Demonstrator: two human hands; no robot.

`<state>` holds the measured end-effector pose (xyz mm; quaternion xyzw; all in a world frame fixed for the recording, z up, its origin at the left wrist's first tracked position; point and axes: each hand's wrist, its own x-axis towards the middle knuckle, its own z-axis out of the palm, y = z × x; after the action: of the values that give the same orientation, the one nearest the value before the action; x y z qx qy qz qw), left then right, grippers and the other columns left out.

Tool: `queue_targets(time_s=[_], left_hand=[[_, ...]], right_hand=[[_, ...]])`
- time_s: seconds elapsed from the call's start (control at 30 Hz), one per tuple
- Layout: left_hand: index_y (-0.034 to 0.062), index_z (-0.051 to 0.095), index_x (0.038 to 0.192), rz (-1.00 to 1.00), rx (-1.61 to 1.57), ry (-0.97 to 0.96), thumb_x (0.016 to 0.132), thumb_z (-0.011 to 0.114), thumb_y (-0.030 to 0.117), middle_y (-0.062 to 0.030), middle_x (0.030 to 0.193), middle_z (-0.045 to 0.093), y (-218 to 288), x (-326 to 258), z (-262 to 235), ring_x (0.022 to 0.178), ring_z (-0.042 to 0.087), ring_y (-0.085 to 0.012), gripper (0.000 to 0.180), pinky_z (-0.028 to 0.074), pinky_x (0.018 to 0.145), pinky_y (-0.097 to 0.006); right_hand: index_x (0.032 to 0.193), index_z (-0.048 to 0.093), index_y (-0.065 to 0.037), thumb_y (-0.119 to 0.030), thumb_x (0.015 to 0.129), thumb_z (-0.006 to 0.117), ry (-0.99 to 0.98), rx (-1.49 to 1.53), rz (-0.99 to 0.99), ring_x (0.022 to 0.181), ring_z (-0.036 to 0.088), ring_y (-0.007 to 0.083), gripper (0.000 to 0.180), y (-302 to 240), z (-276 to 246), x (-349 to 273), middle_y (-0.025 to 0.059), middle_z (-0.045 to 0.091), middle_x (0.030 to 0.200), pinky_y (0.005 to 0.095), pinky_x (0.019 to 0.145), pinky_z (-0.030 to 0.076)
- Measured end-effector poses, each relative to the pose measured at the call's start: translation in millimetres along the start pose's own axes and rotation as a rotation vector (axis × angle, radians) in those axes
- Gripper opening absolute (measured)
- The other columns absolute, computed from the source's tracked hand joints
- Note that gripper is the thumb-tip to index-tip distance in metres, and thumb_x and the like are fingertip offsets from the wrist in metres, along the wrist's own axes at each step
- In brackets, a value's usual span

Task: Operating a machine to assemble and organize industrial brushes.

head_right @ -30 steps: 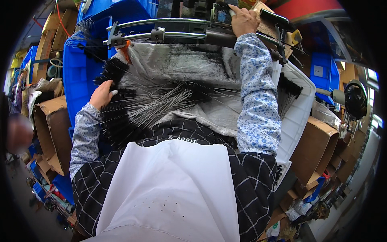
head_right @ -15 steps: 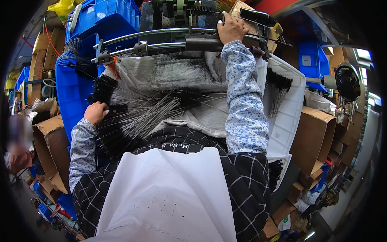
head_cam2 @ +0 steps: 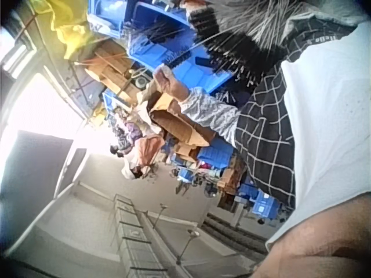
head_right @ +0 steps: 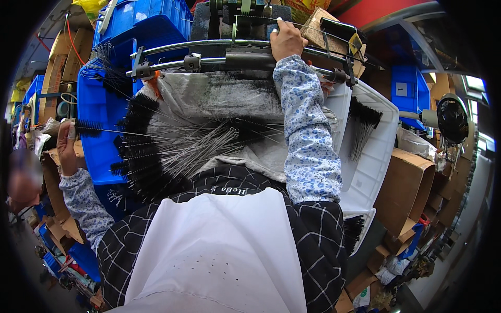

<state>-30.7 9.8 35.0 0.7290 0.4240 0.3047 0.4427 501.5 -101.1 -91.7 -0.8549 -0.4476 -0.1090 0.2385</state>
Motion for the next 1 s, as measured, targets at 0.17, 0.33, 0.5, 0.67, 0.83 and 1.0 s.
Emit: queue_targets(time_s=[0.17, 0.33, 0.5, 0.67, 0.83, 1.0], left_hand=[[0.0020, 0.051, 0.101, 0.159, 0.117, 0.157, 0.086, 0.045, 0.007, 0.0002, 0.091, 0.052, 23, 13, -7, 0.084, 0.046, -0.0057, 0.017, 0.034, 0.077, -0.018], [0.0017, 0.051, 0.102, 0.289, 0.234, 0.186, 0.087, 0.041, 0.011, -0.0027, 0.093, 0.052, 54, 34, -11, 0.087, 0.046, -0.0092, 0.021, 0.035, 0.078, -0.022], [-0.0014, 0.048, 0.101, 0.462, 0.377, 0.425, 0.087, 0.039, 0.013, -0.0069, 0.090, 0.050, 72, 46, -29, 0.085, 0.050, -0.0130, 0.022, 0.041, 0.074, -0.023], [-0.0023, 0.047, 0.102, 0.327, -0.176, 0.237, 0.085, 0.043, 0.009, -0.0104, 0.097, 0.051, 66, 50, 11, 0.087, 0.052, -0.0162, 0.021, 0.043, 0.074, -0.026], [-0.0008, 0.046, 0.099, 0.203, -0.421, -0.127, 0.085, 0.043, 0.011, -0.0089, 0.084, 0.056, 83, 64, 113, 0.072, 0.056, -0.0128, 0.018, 0.045, 0.068, -0.022], [0.0000, 0.045, 0.096, 0.175, -0.471, -0.286, 0.086, 0.041, 0.011, -0.0064, 0.082, 0.057, 83, 67, 147, 0.071, 0.056, -0.0101, 0.016, 0.045, 0.066, -0.022]], right_hand=[[0.106, 0.055, -0.010, -0.019, 0.073, 0.054, -0.047, -0.050, 0.018, 0.094, 0.053, 0.0237, 0.034, -40, -5, -4, 0.0079, 0.056, 0.103, 0.0425, 0.077, 0.041], [0.109, 0.053, -0.011, -0.021, 0.076, 0.053, -0.108, -0.070, 0.053, 0.097, 0.052, 0.0223, 0.035, -62, 0, -7, 0.0060, 0.055, 0.104, 0.0418, 0.081, 0.036], [0.109, 0.054, -0.013, -0.024, 0.075, 0.053, -0.073, -0.060, 0.050, 0.098, 0.051, 0.0226, 0.035, -26, -9, -5, 0.0065, 0.055, 0.106, 0.0438, 0.082, 0.036], [0.104, 0.057, -0.013, -0.027, 0.075, 0.054, -0.135, 0.030, 0.033, 0.091, 0.055, 0.0240, 0.033, 46, -24, 13, 0.0070, 0.056, 0.103, 0.0380, 0.080, 0.041], [0.112, 0.050, -0.022, -0.036, 0.083, 0.038, -0.233, -0.387, 0.166, 0.100, 0.050, 0.0247, 0.035, 57, -49, 40, 0.0083, 0.051, 0.112, 0.0419, 0.086, 0.036], [0.110, 0.049, -0.025, -0.034, 0.085, 0.035, -0.443, -0.372, -0.120, 0.095, 0.052, 0.0259, 0.030, 100, -60, 51, 0.0076, 0.055, 0.099, 0.0414, 0.078, 0.039]])
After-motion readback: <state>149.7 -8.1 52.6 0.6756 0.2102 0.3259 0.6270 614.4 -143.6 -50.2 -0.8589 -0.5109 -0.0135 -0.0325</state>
